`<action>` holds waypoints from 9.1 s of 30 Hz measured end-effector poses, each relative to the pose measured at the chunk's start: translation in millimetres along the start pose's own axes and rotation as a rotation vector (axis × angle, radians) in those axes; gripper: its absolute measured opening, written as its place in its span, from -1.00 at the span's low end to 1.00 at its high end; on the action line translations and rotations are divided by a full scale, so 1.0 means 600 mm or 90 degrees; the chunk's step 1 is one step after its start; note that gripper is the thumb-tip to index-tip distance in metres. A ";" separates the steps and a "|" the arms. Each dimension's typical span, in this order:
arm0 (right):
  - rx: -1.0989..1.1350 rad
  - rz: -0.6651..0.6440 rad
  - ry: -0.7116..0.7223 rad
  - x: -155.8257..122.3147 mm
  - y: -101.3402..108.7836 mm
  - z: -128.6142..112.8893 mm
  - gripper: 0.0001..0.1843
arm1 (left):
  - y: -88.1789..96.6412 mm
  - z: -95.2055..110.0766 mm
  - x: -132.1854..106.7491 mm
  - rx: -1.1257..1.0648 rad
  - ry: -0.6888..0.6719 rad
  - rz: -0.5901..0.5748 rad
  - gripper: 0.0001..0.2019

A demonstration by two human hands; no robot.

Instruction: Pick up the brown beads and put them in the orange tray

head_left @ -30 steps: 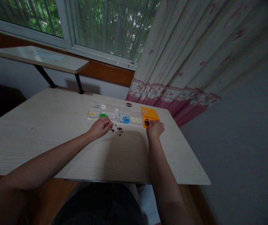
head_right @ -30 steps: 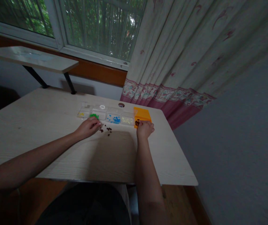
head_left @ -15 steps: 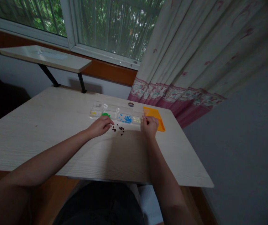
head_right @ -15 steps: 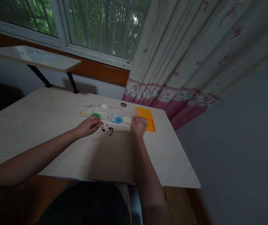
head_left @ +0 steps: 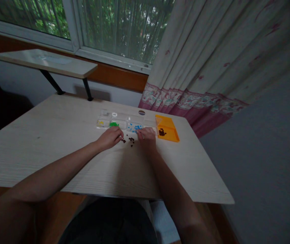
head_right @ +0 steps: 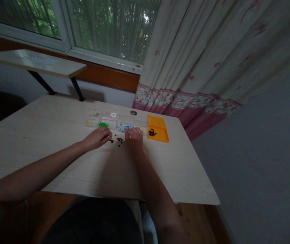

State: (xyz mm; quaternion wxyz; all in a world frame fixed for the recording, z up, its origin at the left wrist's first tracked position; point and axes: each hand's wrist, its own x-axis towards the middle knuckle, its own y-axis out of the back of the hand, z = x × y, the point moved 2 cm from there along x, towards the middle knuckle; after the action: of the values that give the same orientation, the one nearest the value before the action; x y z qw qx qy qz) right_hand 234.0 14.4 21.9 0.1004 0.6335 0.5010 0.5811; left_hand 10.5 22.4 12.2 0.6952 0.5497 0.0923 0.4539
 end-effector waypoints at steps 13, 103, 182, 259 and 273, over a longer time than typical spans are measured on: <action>0.027 -0.143 0.101 -0.008 -0.026 -0.056 -0.80 | -0.001 0.014 0.015 -0.134 0.082 0.094 -0.71; -0.052 0.061 -0.006 0.001 0.008 0.041 -0.79 | -0.009 0.022 0.016 -0.006 -0.017 0.003 -0.86; -0.013 0.035 -0.009 0.017 0.020 0.000 -0.78 | 0.013 0.009 0.017 -0.328 0.183 0.183 -0.70; -0.017 -0.121 0.093 0.001 0.009 -0.077 -0.75 | -0.004 0.016 0.011 -0.477 0.224 0.107 -0.68; 0.015 -0.115 0.111 -0.003 0.008 -0.084 -0.77 | 0.007 0.021 0.007 -0.338 0.168 0.106 -0.66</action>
State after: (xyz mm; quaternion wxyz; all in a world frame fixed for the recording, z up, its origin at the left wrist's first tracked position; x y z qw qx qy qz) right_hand 194.8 -11.8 39.6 0.1008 0.5342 0.5694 0.6167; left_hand 18.6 16.8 22.1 0.7570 0.2906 0.0141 0.5851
